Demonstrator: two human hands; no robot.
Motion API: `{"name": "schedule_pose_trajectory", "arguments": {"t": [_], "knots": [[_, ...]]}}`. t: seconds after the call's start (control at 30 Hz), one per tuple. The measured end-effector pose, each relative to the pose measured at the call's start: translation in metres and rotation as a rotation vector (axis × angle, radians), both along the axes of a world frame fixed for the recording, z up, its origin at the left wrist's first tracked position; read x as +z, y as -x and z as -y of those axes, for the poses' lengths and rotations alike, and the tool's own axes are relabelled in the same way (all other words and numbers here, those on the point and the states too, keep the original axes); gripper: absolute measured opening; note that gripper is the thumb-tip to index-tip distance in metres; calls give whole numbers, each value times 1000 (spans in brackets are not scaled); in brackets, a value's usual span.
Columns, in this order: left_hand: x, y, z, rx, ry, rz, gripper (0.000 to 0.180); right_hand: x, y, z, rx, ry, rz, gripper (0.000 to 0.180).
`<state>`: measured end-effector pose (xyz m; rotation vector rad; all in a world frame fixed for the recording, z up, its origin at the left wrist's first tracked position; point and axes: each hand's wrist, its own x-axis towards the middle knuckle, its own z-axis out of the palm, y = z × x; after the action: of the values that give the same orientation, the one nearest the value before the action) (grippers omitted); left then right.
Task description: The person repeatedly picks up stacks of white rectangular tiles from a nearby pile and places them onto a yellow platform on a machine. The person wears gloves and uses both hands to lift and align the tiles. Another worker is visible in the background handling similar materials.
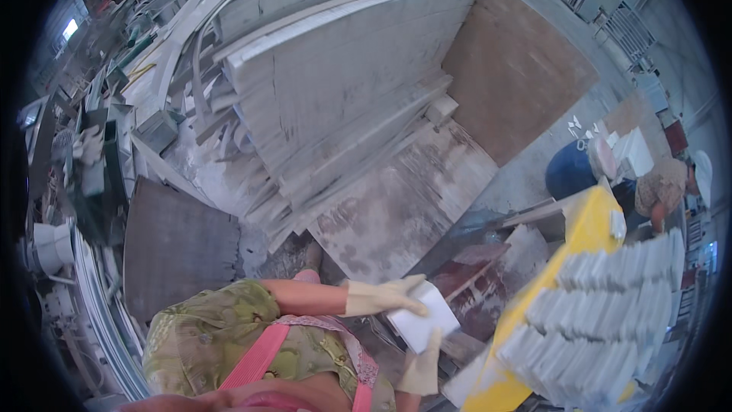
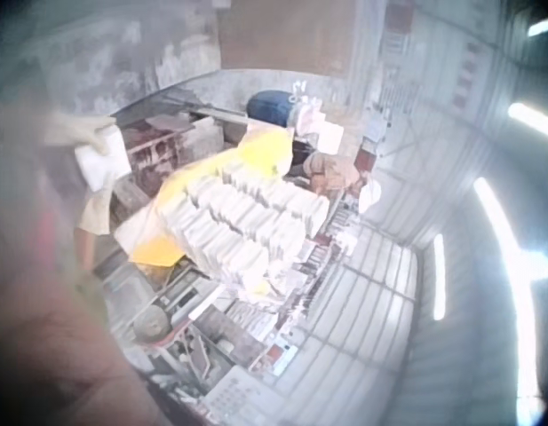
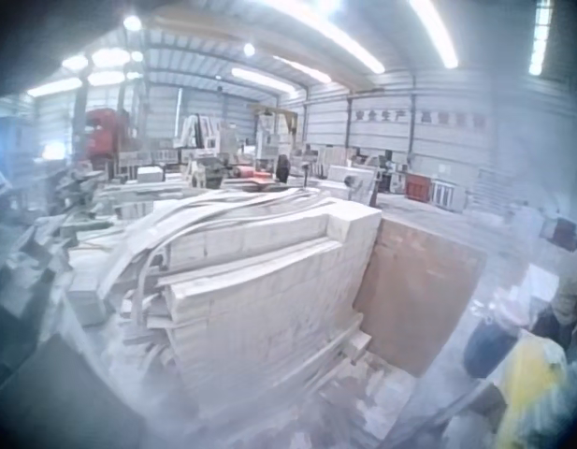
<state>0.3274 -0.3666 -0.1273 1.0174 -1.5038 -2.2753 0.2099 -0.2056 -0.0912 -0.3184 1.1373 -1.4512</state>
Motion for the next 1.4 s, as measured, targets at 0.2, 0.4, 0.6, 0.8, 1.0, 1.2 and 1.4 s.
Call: {"name": "schedule_pose_trajectory", "arguments": {"t": [0.2,0.4,0.6,0.8,1.0,1.2,1.4], "knots": [[-4,-143,135,215,-120,-33,108,-11,-101,157,312,48,-401,61],[77,-212,244,160,89,-57,126,14,-137,293,226,199,-185,98],[205,-217,360,-77,666,280,132,81,-133,425,176,560,-325,129],[280,-187,489,-118,1021,231,137,135,-106,575,91,906,-328,131],[286,-139,644,-146,1265,327,146,121,-58,749,-19,1117,-492,132],[263,-107,760,-144,1530,313,143,96,-36,871,-129,1156,-567,127],[266,-103,803,-252,1299,479,126,77,-31,912,-93,1130,-605,134]]}}
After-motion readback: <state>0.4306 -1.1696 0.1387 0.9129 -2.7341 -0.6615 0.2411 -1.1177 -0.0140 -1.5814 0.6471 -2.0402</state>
